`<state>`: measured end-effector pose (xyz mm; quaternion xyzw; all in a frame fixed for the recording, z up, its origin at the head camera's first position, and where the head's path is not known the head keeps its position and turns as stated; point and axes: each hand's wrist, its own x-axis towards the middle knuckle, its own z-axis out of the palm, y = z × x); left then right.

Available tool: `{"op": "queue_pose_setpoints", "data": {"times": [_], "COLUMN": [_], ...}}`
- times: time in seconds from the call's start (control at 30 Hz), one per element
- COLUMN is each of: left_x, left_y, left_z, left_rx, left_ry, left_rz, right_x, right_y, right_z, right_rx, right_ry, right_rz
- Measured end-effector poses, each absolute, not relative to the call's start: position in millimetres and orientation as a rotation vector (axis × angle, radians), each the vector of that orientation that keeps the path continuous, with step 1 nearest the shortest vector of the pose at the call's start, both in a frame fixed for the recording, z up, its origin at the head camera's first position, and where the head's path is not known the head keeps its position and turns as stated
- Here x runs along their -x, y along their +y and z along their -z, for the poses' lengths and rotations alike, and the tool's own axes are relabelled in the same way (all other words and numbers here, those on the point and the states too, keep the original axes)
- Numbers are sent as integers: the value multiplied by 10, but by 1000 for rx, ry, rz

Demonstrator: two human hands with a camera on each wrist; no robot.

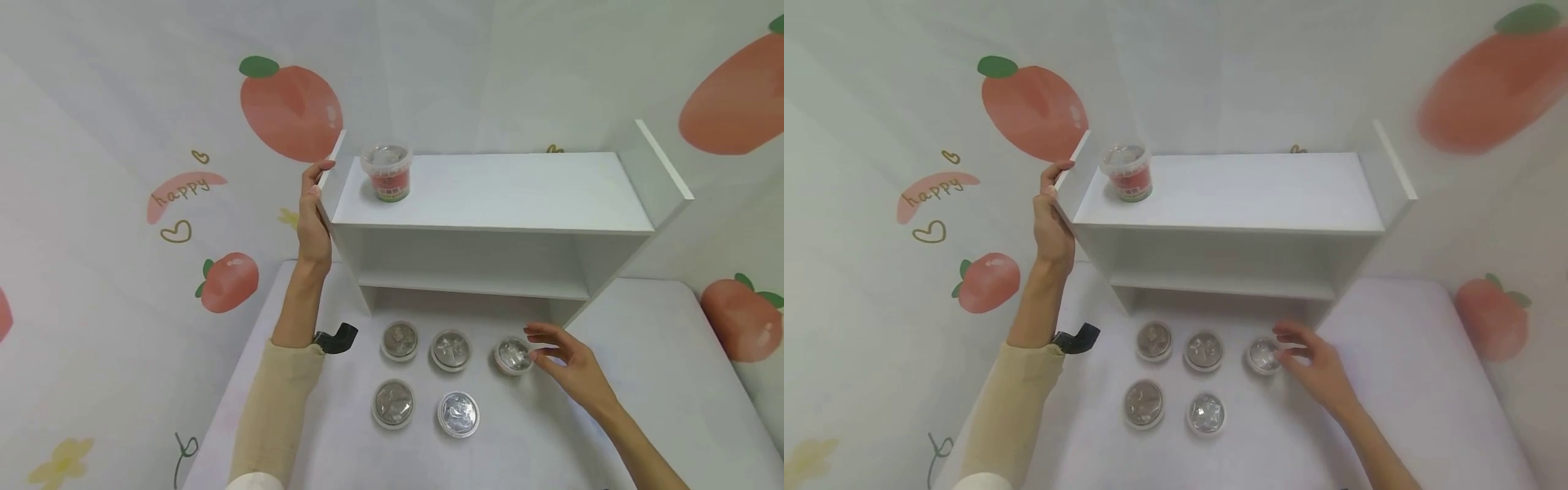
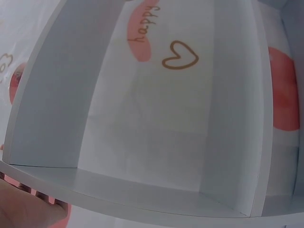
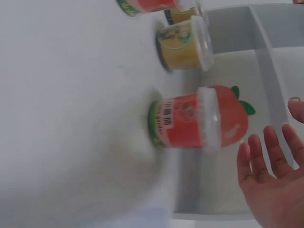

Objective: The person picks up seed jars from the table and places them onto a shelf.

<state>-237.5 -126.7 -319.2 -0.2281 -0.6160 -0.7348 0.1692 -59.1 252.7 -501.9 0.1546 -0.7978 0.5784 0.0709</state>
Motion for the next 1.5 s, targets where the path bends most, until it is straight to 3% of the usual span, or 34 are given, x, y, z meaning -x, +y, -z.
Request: {"op": "queue_pose_setpoints", "data": {"times": [0.9,1.5], "left_x": [2394,2404], "left_y": [-1272,-1256], "left_z": [3213,3215], "left_rx": [650,643], "left_ry": [-1753,-1744], "left_rz": [2066,2083], "right_x": [587,562], "right_y": [2501,2484], "right_z": [5475,5551], "right_rx": [-281,-258], "right_ry": [-2515,-2732], "right_rz": [-1652,-1604]}}
